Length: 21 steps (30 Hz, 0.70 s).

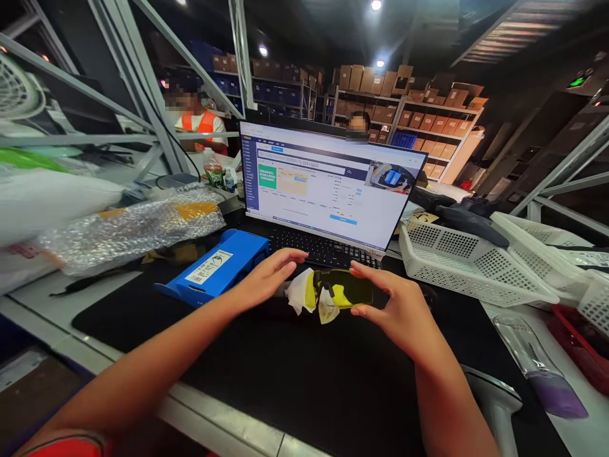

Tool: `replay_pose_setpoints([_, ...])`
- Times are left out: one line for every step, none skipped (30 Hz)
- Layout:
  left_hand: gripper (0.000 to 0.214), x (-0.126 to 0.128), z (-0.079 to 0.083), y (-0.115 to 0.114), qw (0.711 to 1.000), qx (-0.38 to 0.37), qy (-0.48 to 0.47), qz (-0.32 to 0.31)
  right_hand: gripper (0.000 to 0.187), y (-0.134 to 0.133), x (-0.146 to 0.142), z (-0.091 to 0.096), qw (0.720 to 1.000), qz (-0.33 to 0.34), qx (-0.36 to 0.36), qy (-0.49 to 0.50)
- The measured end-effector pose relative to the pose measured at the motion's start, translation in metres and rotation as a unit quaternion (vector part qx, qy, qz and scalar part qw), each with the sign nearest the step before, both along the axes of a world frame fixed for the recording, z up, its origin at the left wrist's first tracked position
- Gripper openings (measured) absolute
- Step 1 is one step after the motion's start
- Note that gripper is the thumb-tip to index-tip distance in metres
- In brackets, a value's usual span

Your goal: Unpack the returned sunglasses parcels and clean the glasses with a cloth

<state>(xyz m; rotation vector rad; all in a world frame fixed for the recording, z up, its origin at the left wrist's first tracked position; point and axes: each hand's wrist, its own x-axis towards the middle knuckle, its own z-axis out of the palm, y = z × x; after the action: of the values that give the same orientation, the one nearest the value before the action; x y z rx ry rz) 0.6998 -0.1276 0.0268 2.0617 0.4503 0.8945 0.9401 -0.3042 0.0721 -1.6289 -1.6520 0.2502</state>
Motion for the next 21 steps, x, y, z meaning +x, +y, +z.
replay_pose_setpoints([0.039,0.003,0.004,0.01,0.994,-0.087,0.02,-0.062,0.064,0.002,0.001,-0.001,1.0,0.004,0.004,0.005])
replay_pose_setpoints([0.042,0.007,0.006,0.018,0.983,-0.148,0.03,-0.101,0.065,0.003,0.002,-0.002,1.0,0.005,0.008,0.013])
replay_pose_setpoints([0.044,0.01,0.006,0.024,0.974,-0.189,0.031,-0.123,0.066,0.005,0.003,-0.003,1.0,0.004,0.011,0.022])
replay_pose_setpoints([0.046,0.013,0.004,0.028,0.969,-0.21,0.025,-0.127,0.066,0.006,0.003,-0.003,0.999,0.002,0.014,0.029])
replay_pose_setpoints([0.047,0.015,0.002,0.03,0.969,-0.218,0.015,-0.115,0.067,0.006,0.004,-0.004,0.999,-0.003,0.017,0.029])
replay_pose_setpoints([0.047,0.017,-0.001,0.03,0.971,-0.219,0.002,-0.098,0.066,0.007,0.004,-0.003,1.0,-0.008,0.021,0.022])
replay_pose_setpoints([0.047,0.018,-0.003,0.029,0.971,-0.222,-0.011,-0.083,0.064,0.007,0.005,-0.002,1.0,-0.012,0.027,0.007])
replay_pose_setpoints([0.047,0.019,-0.004,0.027,0.972,-0.225,-0.022,-0.071,0.062,0.007,0.005,-0.001,0.999,-0.012,0.035,-0.014])
replay_pose_setpoints([0.046,0.019,-0.004,0.025,0.972,-0.225,-0.029,-0.064,0.059,0.007,0.005,0.001,0.998,-0.007,0.042,-0.035])
replay_pose_setpoints([0.045,0.019,-0.002,0.023,0.972,-0.224,-0.033,-0.062,0.056,0.006,0.006,0.003,0.997,0.002,0.048,-0.053])
replay_pose_setpoints([0.043,0.019,0.001,0.02,0.972,-0.222,-0.032,-0.064,0.054,0.006,0.006,0.004,0.997,0.014,0.05,-0.064])
replay_pose_setpoints([0.041,0.02,0.004,0.018,0.973,-0.218,-0.028,-0.071,0.054,0.005,0.007,0.006,0.996,0.024,0.051,-0.069])
replay_pose_setpoints([0.039,0.02,0.009,0.016,0.974,-0.213,-0.021,-0.079,0.056,0.005,0.008,0.007,0.996,0.031,0.049,-0.071])
replay_pose_setpoints([0.036,0.021,0.013,0.013,0.974,-0.208,-0.014,-0.087,0.057,0.004,0.008,0.007,0.996,0.033,0.047,-0.073])
replay_pose_setpoints([0.034,0.023,0.016,0.011,0.975,-0.2,-0.008,-0.094,0.059,0.004,0.008,0.008,0.996,0.031,0.044,-0.076])
replay_pose_setpoints([0.032,0.025,0.02,0.009,0.977,-0.189,-0.004,-0.099,0.06,0.003,0.008,0.008,0.996,0.027,0.041,-0.08])
replay_pose_setpoints([0.031,0.027,0.022,0.006,0.979,-0.176,0.0,-0.102,0.061,0.002,0.007,0.007,0.995,0.022,0.039,-0.087])
replay_pose_setpoints([0.031,0.029,0.024,0.004,0.982,-0.161,0.003,-0.103,0.062,0.001,0.006,0.007,0.995,0.019,0.037,-0.094])
replay_pose_setpoints([0.031,0.03,0.025,0.002,0.984,-0.145,0.009,-0.103,0.063,0.0,0.004,0.007,0.994,0.02,0.036,-0.101])
replay_pose_setpoints([0.031,0.032,0.026,-0.001,0.986,-0.129,0.016,-0.103,0.063,-0.002,0.003,0.007,0.993,0.025,0.037,-0.107])
replay_pose_setpoints([0.031,0.033,0.027,-0.003,0.988,-0.114,0.023,-0.102,0.063,-0.003,0.002,0.008,0.992,0.033,0.038,-0.113])
